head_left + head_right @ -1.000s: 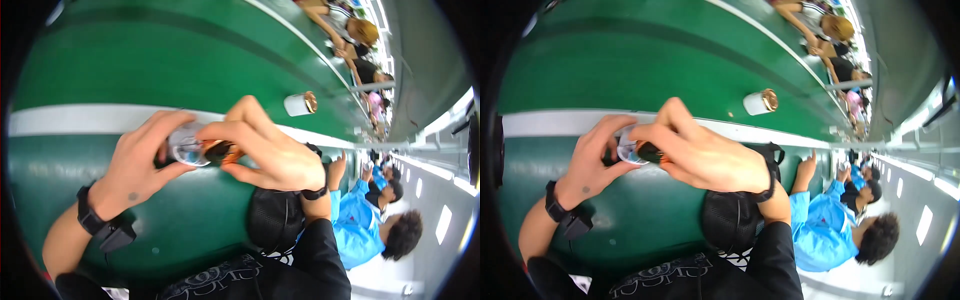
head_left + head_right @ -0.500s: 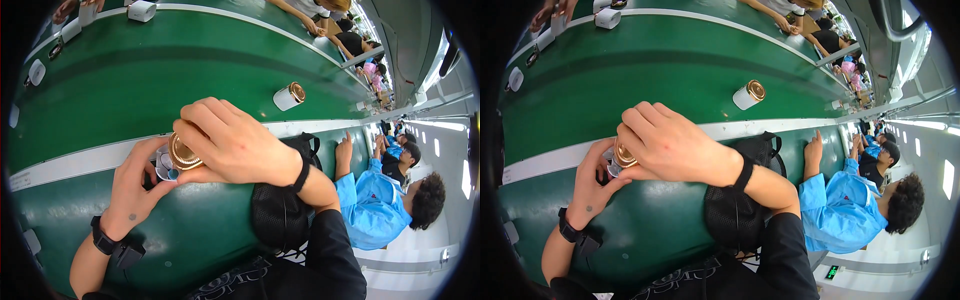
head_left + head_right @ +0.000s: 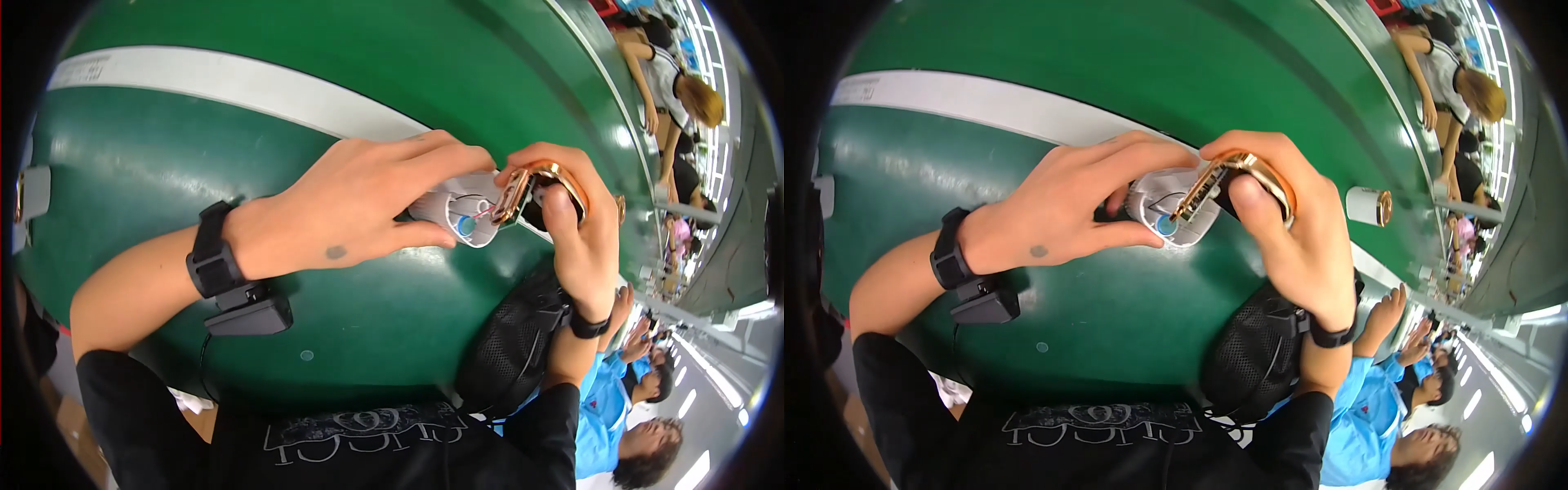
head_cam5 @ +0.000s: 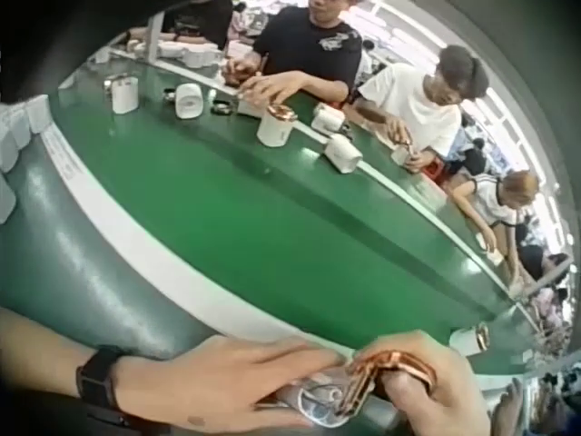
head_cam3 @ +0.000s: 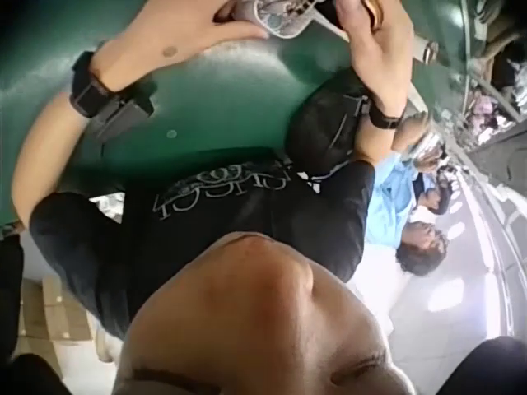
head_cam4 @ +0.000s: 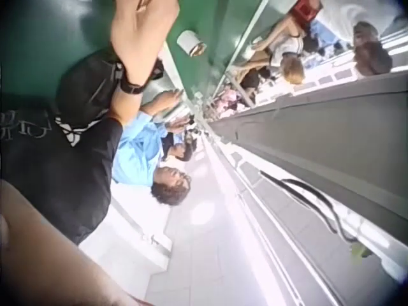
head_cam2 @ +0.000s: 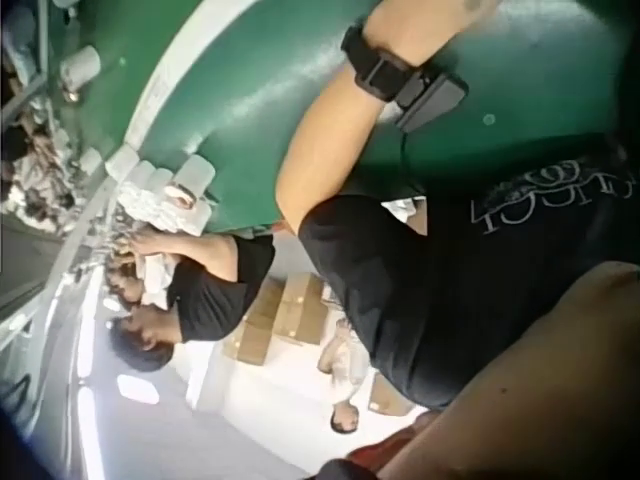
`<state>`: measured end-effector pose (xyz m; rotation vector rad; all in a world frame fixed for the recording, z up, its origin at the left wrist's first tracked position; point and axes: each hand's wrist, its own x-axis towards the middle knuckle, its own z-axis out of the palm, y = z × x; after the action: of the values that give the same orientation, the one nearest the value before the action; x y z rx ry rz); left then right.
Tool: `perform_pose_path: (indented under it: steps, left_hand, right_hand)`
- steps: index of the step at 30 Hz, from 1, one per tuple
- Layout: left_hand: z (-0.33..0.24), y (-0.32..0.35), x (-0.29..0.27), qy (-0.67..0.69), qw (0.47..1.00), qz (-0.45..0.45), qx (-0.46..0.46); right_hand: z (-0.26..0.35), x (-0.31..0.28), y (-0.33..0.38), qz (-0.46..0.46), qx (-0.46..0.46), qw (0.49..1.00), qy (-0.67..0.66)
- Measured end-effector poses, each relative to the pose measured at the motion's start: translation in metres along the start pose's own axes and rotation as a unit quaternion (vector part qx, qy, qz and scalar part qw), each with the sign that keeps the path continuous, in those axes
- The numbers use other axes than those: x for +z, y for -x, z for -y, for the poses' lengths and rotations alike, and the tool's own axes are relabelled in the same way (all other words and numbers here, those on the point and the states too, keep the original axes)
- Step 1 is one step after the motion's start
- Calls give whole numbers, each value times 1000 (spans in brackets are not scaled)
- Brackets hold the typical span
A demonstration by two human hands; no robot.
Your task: The person assembles a humidifier by hand, picking up a white base and a gold-topped motor assembly. They connect the internal wires, fit the motor assembly into the base, press the components together, and place the unit on the green conveyor belt.
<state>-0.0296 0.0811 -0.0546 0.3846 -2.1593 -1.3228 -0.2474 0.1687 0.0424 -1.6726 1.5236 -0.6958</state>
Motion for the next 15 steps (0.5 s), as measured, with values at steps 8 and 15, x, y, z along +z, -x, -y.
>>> perform_pose_path:
  steps: [8, 15]
  left_hand:
    - [10, 3, 0, -5, 999, 1, 32]
    - [-3, -12, 3, 37, 999, 0, -1]
  right_hand:
    - [-3, 29, 5, -115, -58, 990, 52]
    - [-15, 24, 7, -140, -105, 984, 36]
